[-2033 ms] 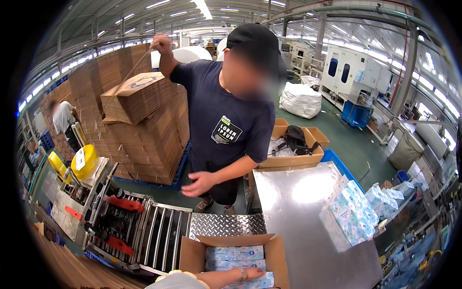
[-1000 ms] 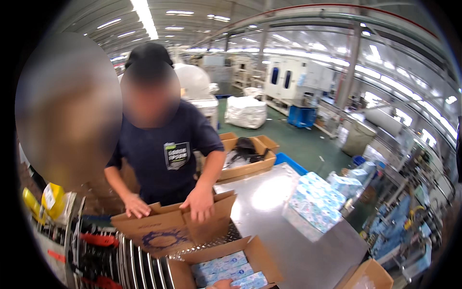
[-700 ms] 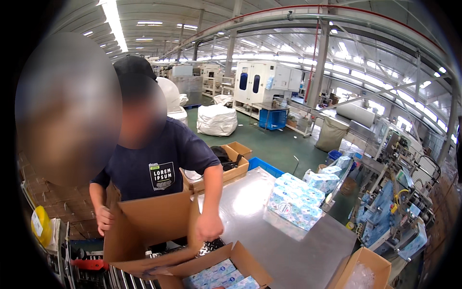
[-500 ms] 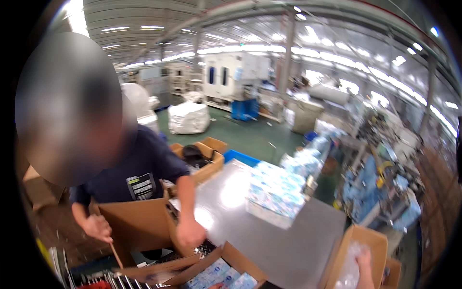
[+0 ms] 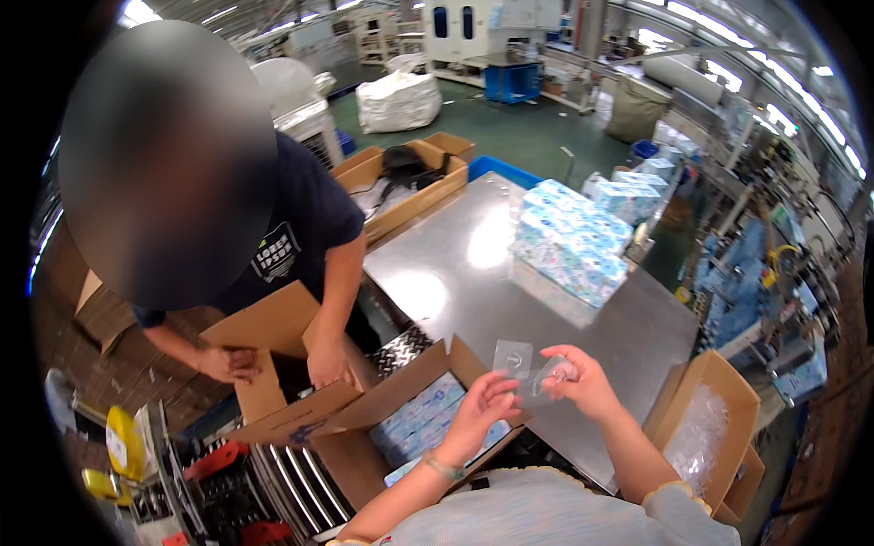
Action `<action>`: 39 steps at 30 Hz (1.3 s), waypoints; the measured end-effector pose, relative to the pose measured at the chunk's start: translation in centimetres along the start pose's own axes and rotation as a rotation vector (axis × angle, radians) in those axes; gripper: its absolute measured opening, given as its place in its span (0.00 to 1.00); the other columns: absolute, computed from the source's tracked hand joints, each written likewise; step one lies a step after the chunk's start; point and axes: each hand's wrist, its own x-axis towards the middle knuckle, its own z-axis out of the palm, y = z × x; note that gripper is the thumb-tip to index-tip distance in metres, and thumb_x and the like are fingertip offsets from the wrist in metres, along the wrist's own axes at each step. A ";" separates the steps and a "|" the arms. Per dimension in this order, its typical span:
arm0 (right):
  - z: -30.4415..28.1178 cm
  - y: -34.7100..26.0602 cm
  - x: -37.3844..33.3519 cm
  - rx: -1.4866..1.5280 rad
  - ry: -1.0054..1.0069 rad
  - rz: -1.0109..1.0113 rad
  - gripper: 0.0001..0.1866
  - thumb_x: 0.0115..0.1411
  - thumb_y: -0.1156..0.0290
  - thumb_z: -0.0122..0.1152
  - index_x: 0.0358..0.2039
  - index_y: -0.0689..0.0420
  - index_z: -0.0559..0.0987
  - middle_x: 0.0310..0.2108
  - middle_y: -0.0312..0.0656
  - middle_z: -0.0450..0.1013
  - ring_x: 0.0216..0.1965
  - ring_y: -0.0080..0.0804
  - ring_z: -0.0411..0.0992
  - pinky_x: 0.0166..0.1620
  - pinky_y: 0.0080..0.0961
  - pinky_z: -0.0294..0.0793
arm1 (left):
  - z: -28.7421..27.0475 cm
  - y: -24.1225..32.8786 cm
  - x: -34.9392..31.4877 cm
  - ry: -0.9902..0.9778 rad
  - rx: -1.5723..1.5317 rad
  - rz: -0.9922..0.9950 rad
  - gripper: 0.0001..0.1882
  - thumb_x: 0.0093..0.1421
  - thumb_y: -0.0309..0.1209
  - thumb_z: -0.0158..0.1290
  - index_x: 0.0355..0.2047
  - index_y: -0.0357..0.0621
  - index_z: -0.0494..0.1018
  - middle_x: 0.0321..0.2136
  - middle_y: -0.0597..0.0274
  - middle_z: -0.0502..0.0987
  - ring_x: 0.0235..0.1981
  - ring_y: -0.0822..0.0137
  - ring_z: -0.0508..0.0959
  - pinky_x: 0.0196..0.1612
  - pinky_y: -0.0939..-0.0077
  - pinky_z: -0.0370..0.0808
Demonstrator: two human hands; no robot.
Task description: The person packs tissue packages into cardboard boxes by hand, folds the flaps, and feeds the boxes into an automated taping machine while working at a factory station.
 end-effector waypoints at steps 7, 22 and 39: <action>2.8 1.7 2.5 -0.123 0.117 -0.020 0.27 0.62 0.80 0.63 0.62 0.58 0.69 0.38 0.39 0.78 0.34 0.21 0.76 0.37 0.22 0.77 | -3.5 -1.1 0.7 0.390 0.081 0.053 0.08 0.68 0.34 0.59 0.40 0.43 0.76 0.34 0.65 0.81 0.32 0.72 0.79 0.38 0.74 0.78; -33.5 19.1 -28.9 -1.205 0.976 1.112 0.30 0.58 0.55 0.67 0.54 0.65 0.78 0.56 0.61 0.74 0.61 0.57 0.68 0.63 0.45 0.67 | -11.8 -3.6 1.8 0.632 -0.067 0.045 0.03 0.67 0.30 0.58 0.37 0.45 0.76 0.29 0.67 0.79 0.28 0.73 0.78 0.34 0.76 0.78; 10.9 13.3 9.1 -0.655 -0.498 -0.076 0.18 0.66 0.57 0.60 0.48 0.56 0.78 0.29 0.46 0.79 0.29 0.39 0.78 0.35 0.37 0.77 | -9.9 -1.8 -4.9 0.677 0.259 0.173 0.09 0.67 0.31 0.56 0.43 0.38 0.77 0.37 0.64 0.79 0.36 0.71 0.77 0.40 0.75 0.77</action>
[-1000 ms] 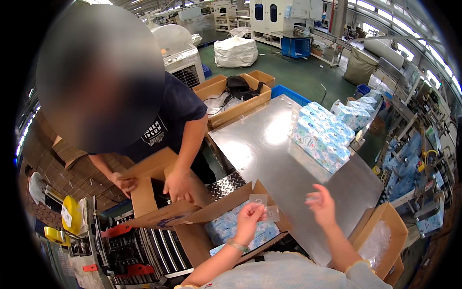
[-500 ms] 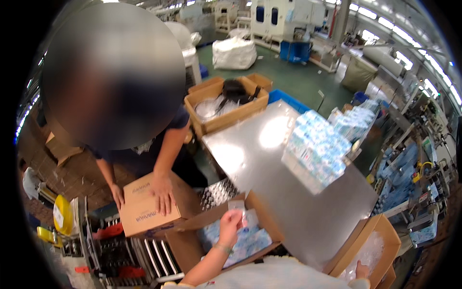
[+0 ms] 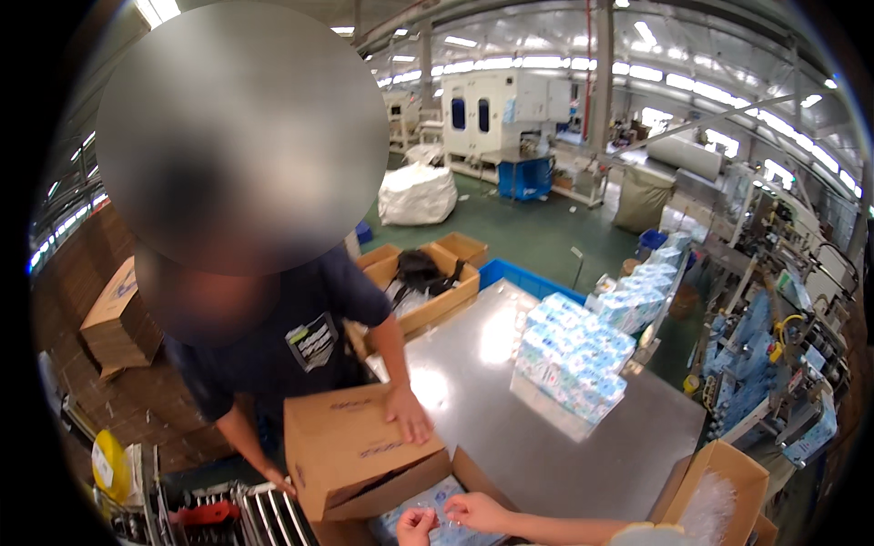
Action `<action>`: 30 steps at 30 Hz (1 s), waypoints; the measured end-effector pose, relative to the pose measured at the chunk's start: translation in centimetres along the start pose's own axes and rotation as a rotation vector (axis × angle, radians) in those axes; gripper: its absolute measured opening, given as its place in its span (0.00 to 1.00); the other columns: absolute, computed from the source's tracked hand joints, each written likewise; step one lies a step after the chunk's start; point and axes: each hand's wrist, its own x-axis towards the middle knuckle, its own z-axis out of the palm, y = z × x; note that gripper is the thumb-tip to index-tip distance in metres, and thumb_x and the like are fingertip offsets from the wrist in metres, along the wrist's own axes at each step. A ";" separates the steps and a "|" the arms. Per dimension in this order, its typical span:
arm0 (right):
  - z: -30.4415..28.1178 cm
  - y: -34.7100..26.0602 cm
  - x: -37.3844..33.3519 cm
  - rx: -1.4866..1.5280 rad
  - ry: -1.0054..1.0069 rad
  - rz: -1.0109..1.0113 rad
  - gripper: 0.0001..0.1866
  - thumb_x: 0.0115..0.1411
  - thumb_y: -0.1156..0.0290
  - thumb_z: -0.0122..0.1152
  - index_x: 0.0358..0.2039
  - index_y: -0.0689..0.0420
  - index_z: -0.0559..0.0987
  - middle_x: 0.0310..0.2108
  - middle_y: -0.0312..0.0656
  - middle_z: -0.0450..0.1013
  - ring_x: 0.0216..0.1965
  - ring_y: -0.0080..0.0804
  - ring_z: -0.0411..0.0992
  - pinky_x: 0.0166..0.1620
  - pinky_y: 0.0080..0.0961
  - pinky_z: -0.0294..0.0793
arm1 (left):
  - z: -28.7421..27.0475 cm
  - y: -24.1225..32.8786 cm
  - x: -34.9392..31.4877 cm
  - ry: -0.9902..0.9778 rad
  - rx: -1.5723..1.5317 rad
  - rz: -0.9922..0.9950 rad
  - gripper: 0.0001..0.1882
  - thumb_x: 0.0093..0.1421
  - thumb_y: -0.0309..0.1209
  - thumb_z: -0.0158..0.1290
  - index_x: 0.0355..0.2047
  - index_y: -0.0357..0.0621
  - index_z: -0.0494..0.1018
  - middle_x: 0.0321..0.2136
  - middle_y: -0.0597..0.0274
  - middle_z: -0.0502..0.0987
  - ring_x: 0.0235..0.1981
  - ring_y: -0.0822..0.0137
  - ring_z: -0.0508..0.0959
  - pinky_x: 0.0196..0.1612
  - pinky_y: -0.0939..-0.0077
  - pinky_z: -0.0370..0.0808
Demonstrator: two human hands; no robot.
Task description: The person packs tissue packages into cardboard boxes by hand, folds the flaps, and feeds the boxes into an automated taping machine while working at a factory station.
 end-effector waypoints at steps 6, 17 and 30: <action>0.9 0.4 1.4 -0.692 -0.008 -0.257 0.12 0.58 0.72 0.55 0.43 0.57 0.77 0.23 0.49 0.75 0.26 0.53 0.77 0.28 0.47 0.75 | -10.4 -7.0 0.7 0.416 -0.006 -0.028 0.06 0.67 0.29 0.57 0.34 0.41 0.74 0.24 0.64 0.77 0.22 0.74 0.73 0.26 0.80 0.70; -1.4 0.5 2.9 -0.735 -0.110 -0.377 0.22 0.59 0.69 0.55 0.55 0.55 0.76 0.37 0.48 0.78 0.40 0.47 0.78 0.42 0.42 0.77 | -17.4 -23.9 8.8 0.229 1.020 -0.591 0.27 0.59 0.46 0.65 0.45 0.33 0.76 0.39 0.44 0.82 0.39 0.54 0.83 0.43 0.62 0.80; -41.1 19.9 6.8 -0.797 0.770 0.294 0.27 0.63 0.58 0.61 0.62 0.48 0.74 0.62 0.52 0.67 0.64 0.51 0.62 0.67 0.53 0.57 | 14.3 -6.5 9.4 -0.344 0.988 0.774 0.20 0.48 0.24 0.60 0.44 0.46 0.77 0.55 0.48 0.72 0.57 0.45 0.70 0.60 0.51 0.66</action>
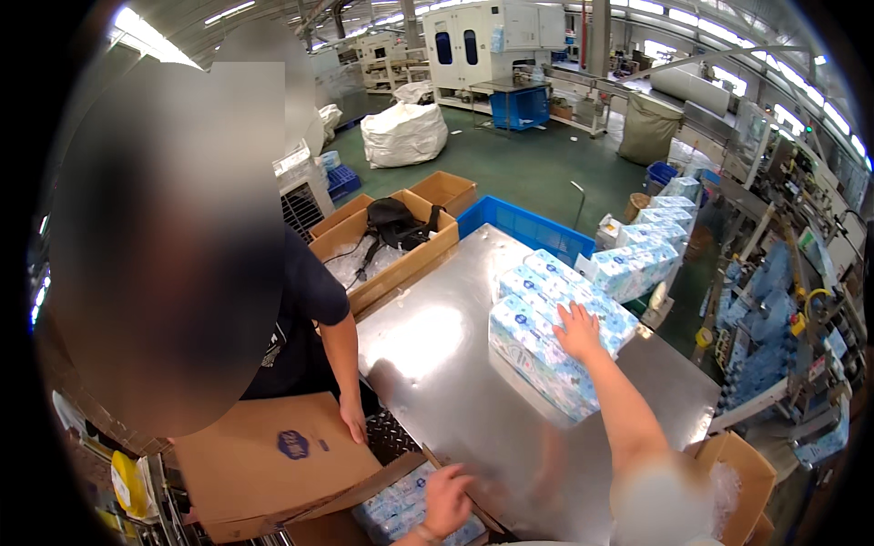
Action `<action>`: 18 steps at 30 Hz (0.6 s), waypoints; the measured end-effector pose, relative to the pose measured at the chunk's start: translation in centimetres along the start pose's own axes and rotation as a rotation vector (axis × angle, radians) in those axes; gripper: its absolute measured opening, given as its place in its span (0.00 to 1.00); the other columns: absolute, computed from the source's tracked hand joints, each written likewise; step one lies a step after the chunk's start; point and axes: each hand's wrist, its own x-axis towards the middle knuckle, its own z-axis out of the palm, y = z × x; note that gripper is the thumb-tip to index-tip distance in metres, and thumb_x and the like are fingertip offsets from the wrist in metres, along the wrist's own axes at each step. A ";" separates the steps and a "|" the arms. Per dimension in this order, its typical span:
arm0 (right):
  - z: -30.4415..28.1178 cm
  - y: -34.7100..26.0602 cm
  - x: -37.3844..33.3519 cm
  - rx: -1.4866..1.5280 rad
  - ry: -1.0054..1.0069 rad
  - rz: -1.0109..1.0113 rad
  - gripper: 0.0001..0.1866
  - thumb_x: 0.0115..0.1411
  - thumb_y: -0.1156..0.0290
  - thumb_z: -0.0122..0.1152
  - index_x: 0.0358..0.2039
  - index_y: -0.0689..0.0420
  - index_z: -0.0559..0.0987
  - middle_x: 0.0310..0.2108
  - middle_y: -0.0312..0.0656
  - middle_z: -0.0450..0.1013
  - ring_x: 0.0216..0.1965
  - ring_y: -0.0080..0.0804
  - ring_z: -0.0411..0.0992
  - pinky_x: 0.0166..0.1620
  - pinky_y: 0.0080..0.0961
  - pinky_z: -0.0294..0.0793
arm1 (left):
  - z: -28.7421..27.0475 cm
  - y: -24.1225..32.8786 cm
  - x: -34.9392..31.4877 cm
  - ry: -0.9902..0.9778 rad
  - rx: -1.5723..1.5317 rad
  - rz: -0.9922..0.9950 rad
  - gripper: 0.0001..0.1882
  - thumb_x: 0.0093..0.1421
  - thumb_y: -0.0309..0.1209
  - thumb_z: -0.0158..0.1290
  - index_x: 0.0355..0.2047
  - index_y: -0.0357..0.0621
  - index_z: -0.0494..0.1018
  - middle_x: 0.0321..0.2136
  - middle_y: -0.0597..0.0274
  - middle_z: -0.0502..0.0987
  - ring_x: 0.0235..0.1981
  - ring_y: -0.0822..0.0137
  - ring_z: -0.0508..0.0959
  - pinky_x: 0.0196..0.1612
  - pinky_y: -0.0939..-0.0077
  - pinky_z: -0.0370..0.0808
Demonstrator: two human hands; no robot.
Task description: The person packs tissue packages into cardboard boxes by hand, folds the flaps, and feeds the boxes into an automated taping machine while working at a factory station.
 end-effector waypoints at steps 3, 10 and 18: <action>2.7 0.7 0.1 0.011 0.144 -0.054 0.27 0.61 0.55 0.63 0.60 0.48 0.76 0.61 0.50 0.67 0.63 0.48 0.63 0.65 0.53 0.57 | 2.9 2.9 7.7 -0.207 -0.037 0.206 0.21 0.49 0.23 0.60 0.46 0.46 0.77 0.59 0.48 0.70 0.64 0.44 0.67 0.65 0.48 0.65; 0.2 -0.1 -2.5 0.047 0.106 -0.082 0.28 0.59 0.52 0.65 0.59 0.46 0.78 0.63 0.49 0.67 0.64 0.48 0.61 0.64 0.52 0.58 | 10.3 3.9 23.6 -0.274 0.367 0.450 0.28 0.54 0.23 0.54 0.58 0.35 0.68 0.69 0.43 0.58 0.73 0.48 0.53 0.73 0.49 0.52; -3.4 2.2 -10.4 0.134 -0.090 -0.066 0.27 0.59 0.57 0.65 0.59 0.50 0.77 0.65 0.44 0.66 0.61 0.51 0.65 0.58 0.55 0.65 | 9.7 3.4 28.1 -0.738 0.398 0.484 0.45 0.42 0.37 0.70 0.59 0.33 0.65 0.65 0.42 0.63 0.70 0.48 0.61 0.74 0.50 0.50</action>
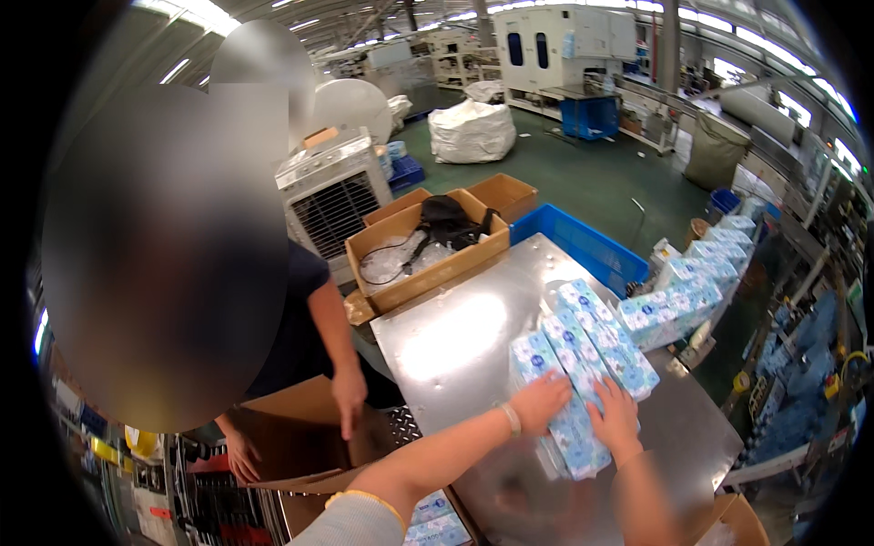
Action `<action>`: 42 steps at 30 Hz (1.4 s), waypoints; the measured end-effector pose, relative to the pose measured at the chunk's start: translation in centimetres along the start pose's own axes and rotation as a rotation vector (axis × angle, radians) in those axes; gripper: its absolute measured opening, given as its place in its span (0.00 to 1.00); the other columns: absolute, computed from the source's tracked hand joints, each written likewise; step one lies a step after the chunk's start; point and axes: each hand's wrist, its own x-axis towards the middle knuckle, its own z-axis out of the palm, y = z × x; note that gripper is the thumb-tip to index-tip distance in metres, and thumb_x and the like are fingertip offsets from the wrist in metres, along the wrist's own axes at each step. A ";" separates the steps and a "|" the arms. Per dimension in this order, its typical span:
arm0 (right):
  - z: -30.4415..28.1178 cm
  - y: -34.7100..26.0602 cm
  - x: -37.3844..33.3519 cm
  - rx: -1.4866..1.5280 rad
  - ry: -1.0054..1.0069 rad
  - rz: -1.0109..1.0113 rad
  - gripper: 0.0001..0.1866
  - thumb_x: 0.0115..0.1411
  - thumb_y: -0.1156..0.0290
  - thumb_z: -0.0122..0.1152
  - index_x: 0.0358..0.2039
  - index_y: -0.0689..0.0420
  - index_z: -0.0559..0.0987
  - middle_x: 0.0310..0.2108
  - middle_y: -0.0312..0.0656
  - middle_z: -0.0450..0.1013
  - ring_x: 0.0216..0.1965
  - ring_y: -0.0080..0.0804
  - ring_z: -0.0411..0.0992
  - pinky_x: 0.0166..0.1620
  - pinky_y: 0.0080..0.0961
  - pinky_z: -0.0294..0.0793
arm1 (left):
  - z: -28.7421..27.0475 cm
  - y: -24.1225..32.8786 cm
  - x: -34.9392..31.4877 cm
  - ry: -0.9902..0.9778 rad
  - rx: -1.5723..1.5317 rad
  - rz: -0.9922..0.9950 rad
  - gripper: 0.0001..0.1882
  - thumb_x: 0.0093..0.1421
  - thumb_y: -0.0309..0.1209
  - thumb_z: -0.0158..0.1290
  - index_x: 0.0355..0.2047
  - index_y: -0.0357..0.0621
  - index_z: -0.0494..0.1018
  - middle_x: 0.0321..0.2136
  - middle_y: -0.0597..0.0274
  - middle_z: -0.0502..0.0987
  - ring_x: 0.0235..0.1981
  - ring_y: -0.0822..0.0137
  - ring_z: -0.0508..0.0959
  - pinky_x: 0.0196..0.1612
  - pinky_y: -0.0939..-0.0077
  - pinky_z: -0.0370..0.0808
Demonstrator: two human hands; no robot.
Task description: The person packs tissue packages into cardboard boxes by hand, folds the flaps, and feeds the boxes into an automated taping machine while working at a factory station.
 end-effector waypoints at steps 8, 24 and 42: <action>-2.3 -4.0 -6.7 -0.084 -0.087 0.120 0.46 0.46 0.55 0.74 0.66 0.53 0.68 0.69 0.51 0.57 0.59 0.60 0.66 0.58 0.55 0.67 | 4.2 1.6 -5.1 0.245 0.240 0.362 0.36 0.43 0.33 0.65 0.53 0.34 0.67 0.48 0.47 0.71 0.57 0.48 0.70 0.70 0.54 0.59; -2.7 0.0 -25.3 0.354 -0.114 0.589 0.40 0.60 0.51 0.61 0.69 0.54 0.63 0.61 0.54 0.68 0.61 0.58 0.68 0.62 0.54 0.68 | -10.9 13.2 -34.5 0.837 -0.736 -0.117 0.48 0.45 0.39 0.72 0.64 0.38 0.60 0.51 0.47 0.69 0.56 0.47 0.70 0.59 0.56 0.68; 0.1 -37.1 -23.7 0.470 -0.077 -0.933 0.55 0.45 0.64 0.78 0.72 0.41 0.59 0.55 0.55 0.68 0.55 0.59 0.69 0.56 0.48 0.73 | 24.7 10.7 -52.0 0.302 -0.108 -0.472 0.40 0.64 0.50 0.57 0.69 0.43 0.58 0.65 0.44 0.65 0.66 0.48 0.65 0.68 0.50 0.63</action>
